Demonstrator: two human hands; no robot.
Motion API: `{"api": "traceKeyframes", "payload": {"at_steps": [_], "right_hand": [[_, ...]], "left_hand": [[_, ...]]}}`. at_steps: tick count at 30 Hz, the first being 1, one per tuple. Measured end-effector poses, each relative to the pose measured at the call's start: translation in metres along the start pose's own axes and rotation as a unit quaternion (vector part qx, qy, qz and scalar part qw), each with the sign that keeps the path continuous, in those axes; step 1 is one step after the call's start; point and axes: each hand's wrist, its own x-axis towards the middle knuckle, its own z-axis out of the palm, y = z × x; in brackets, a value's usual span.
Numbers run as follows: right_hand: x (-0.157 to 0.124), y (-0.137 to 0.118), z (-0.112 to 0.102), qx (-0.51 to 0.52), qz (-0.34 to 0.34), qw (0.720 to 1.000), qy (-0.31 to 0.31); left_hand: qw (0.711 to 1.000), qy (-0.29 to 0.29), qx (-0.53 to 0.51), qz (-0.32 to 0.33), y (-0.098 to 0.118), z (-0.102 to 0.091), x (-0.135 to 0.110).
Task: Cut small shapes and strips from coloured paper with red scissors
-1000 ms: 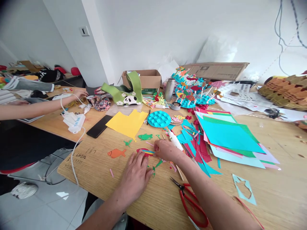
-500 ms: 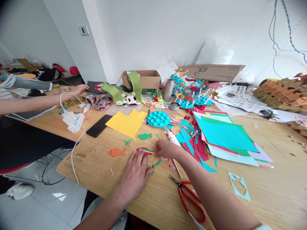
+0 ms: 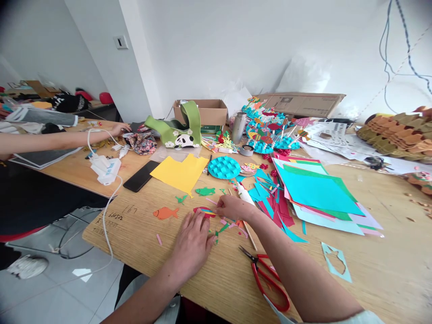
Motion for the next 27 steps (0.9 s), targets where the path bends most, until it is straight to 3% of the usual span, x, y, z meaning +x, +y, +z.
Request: {"api": "traceKeyframes", "payload": {"at_steps": [9, 27], "right_hand": [[0.001, 0.000, -0.008, 0.026, -0.016, 0.998, -0.053], [0.005, -0.014, -0.008, -0.010, -0.035, 0.997, -0.063]], "left_hand": [[1.000, -0.011, 0.001, -0.007, 0.000, 0.003, 0.002], [1.000, -0.006, -0.004, -0.008, 0.000, 0.003, 0.000]]}}
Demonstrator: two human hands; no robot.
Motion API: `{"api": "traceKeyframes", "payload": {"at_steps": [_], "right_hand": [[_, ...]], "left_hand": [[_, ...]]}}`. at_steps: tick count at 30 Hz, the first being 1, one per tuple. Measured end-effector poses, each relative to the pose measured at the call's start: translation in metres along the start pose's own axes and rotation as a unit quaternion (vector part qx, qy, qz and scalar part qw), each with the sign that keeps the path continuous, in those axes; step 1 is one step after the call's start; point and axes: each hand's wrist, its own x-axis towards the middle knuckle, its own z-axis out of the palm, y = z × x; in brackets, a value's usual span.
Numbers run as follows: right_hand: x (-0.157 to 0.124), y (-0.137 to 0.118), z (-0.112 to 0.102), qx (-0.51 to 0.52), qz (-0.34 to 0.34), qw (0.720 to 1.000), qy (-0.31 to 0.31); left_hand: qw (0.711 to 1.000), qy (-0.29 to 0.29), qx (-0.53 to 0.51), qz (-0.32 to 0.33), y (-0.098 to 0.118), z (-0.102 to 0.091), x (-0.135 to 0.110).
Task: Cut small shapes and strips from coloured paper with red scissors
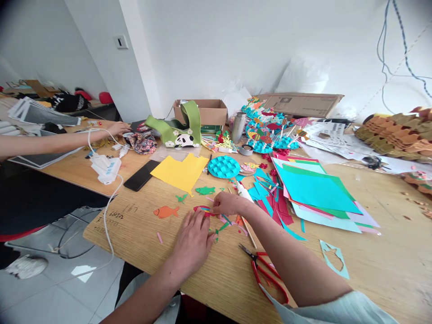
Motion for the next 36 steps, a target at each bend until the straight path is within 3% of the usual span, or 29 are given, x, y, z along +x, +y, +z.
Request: {"api": "traceKeyframes", "payload": {"at_steps": [7, 16, 26, 36], "right_hand": [[0.005, -0.007, 0.008, -0.034, 0.025, 0.998, 0.043], [0.005, -0.011, 0.012, -0.045, 0.038, 0.997, 0.052], [0.006, -0.001, 0.020, 0.022, 0.016, 0.998, 0.064], [-0.011, 0.010, 0.017, 0.100, 0.004, 0.988, 0.120]], "left_hand": [[1.000, 0.008, -0.003, -0.001, 0.000, -0.001, 0.000], [1.000, 0.002, 0.003, -0.004, 0.001, -0.001, -0.001], [1.000, 0.022, 0.005, -0.015, 0.003, -0.007, -0.003], [0.999, 0.031, -0.005, -0.020, 0.002, -0.006, -0.005]]}}
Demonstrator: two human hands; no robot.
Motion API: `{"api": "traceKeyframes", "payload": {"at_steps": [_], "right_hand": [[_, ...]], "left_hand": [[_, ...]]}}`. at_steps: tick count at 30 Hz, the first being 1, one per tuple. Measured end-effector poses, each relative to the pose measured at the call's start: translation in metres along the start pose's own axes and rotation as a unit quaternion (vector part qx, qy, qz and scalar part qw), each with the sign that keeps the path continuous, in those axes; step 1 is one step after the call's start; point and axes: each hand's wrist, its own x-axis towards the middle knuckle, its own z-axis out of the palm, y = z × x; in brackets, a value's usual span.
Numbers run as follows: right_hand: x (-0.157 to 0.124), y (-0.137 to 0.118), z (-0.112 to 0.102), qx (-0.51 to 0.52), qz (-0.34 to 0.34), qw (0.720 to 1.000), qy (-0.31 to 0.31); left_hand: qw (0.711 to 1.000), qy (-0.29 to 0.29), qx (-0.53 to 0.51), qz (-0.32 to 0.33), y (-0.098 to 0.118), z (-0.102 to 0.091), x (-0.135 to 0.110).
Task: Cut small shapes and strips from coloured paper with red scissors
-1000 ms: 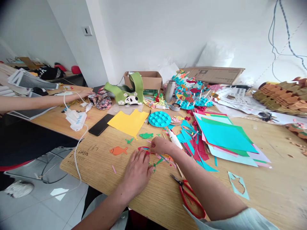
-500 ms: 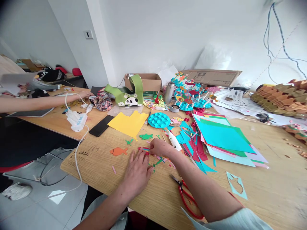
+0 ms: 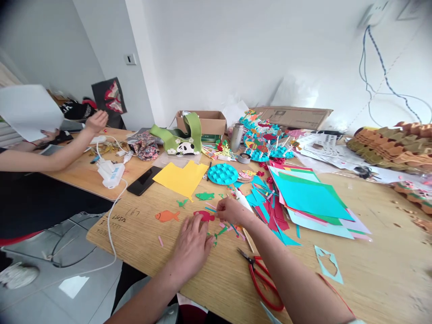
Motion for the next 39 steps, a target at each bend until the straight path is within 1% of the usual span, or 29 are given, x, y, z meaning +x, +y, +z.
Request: {"api": "traceKeyframes", "payload": {"at_steps": [3, 5, 8, 10, 15, 18, 20, 21, 23, 25, 26, 27, 28, 30, 33, 39], "right_hand": [[-0.011, -0.001, -0.002, 0.033, -0.010, 0.999, 0.028], [-0.019, -0.005, -0.003, 0.082, -0.027, 0.995, 0.042], [-0.032, -0.012, -0.001, 0.203, -0.068, 0.975, 0.059], [-0.039, -0.016, 0.001, 0.263, -0.086, 0.959, 0.065], [-0.050, -0.020, 0.009, 0.332, -0.105, 0.934, 0.080], [-0.051, -0.019, 0.014, 0.358, -0.108, 0.923, 0.096], [-0.051, -0.019, 0.018, 0.380, -0.112, 0.912, 0.104], [-0.051, -0.019, 0.020, 0.390, -0.115, 0.907, 0.106], [-0.052, -0.021, 0.024, 0.406, -0.121, 0.899, 0.108], [-0.053, -0.024, 0.028, 0.412, -0.123, 0.896, 0.114], [-0.053, -0.025, 0.030, 0.412, -0.122, 0.895, 0.119], [-0.054, -0.026, 0.032, 0.410, -0.120, 0.895, 0.126], [-0.054, -0.027, 0.033, 0.407, -0.117, 0.896, 0.131], [-0.053, -0.027, 0.035, 0.401, -0.114, 0.898, 0.137], [-0.051, -0.023, 0.037, 0.394, -0.116, 0.899, 0.151], [-0.046, -0.012, 0.040, 0.376, -0.117, 0.903, 0.172]], "left_hand": [[1.000, 0.003, 0.000, -0.002, 0.000, -0.002, 0.001], [1.000, 0.008, 0.005, -0.005, 0.001, -0.004, 0.002], [1.000, 0.012, 0.010, -0.009, 0.002, -0.006, 0.003], [1.000, 0.013, 0.007, -0.010, 0.002, -0.007, 0.004], [1.000, 0.016, -0.011, -0.013, 0.002, -0.009, 0.003], [0.997, 0.033, -0.066, -0.017, 0.003, -0.015, 0.004], [0.987, 0.055, -0.152, -0.024, 0.003, -0.022, 0.007], [0.975, 0.064, -0.210, -0.034, 0.003, -0.026, 0.010], [0.934, 0.079, -0.343, -0.066, 0.003, -0.035, 0.019], [0.869, 0.052, -0.476, -0.120, 0.002, -0.042, 0.030], [0.835, 0.036, -0.531, -0.137, 0.002, -0.043, 0.036], [0.803, 0.018, -0.576, -0.151, 0.001, -0.044, 0.041], [0.779, 0.015, -0.606, -0.163, 0.002, -0.044, 0.046], [0.741, 0.018, -0.645, -0.185, 0.003, -0.041, 0.053], [0.713, 0.022, -0.670, -0.206, 0.005, -0.034, 0.059], [0.684, 0.042, -0.691, -0.231, 0.007, -0.024, 0.064]]}}
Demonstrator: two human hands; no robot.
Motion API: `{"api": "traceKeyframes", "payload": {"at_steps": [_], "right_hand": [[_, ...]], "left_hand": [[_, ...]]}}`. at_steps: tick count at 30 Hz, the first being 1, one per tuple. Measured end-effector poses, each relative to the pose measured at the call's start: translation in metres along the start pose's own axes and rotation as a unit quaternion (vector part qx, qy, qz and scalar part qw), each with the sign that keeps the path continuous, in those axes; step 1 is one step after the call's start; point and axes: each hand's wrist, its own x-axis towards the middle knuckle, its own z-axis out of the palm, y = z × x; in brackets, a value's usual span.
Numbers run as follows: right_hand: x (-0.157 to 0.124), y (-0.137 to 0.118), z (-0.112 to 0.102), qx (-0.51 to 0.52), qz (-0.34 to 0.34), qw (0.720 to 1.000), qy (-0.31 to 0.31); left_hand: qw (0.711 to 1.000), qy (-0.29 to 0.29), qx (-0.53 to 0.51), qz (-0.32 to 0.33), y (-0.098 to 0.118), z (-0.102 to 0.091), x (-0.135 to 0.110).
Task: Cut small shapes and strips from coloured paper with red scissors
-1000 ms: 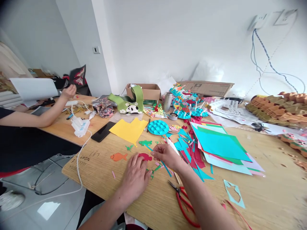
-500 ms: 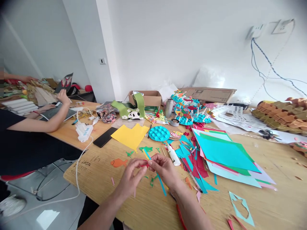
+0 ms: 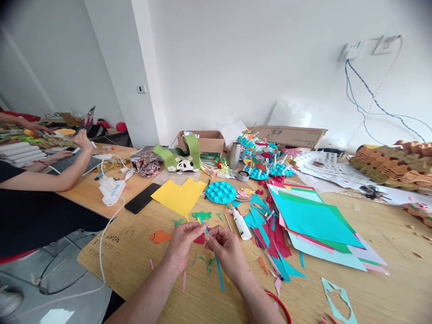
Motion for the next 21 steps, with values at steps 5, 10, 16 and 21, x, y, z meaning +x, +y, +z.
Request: {"api": "traceKeyframes", "payload": {"at_steps": [5, 10, 16, 21], "right_hand": [[0.000, 0.002, 0.001, -0.012, -0.002, 1.000, 0.003], [0.000, 0.002, 0.002, -0.016, 0.018, 1.000, -0.008], [-0.002, -0.004, 0.004, -0.060, 0.005, 0.998, -0.012], [-0.003, -0.003, 0.006, -0.054, -0.003, 0.999, 0.002]], "left_hand": [[0.999, 0.011, -0.046, -0.013, -0.005, -0.001, 0.002], [0.998, 0.021, -0.057, -0.010, -0.009, -0.005, 0.002], [0.997, 0.024, -0.069, -0.013, -0.012, -0.007, 0.002], [0.998, 0.023, -0.062, -0.022, -0.013, -0.007, 0.000]]}}
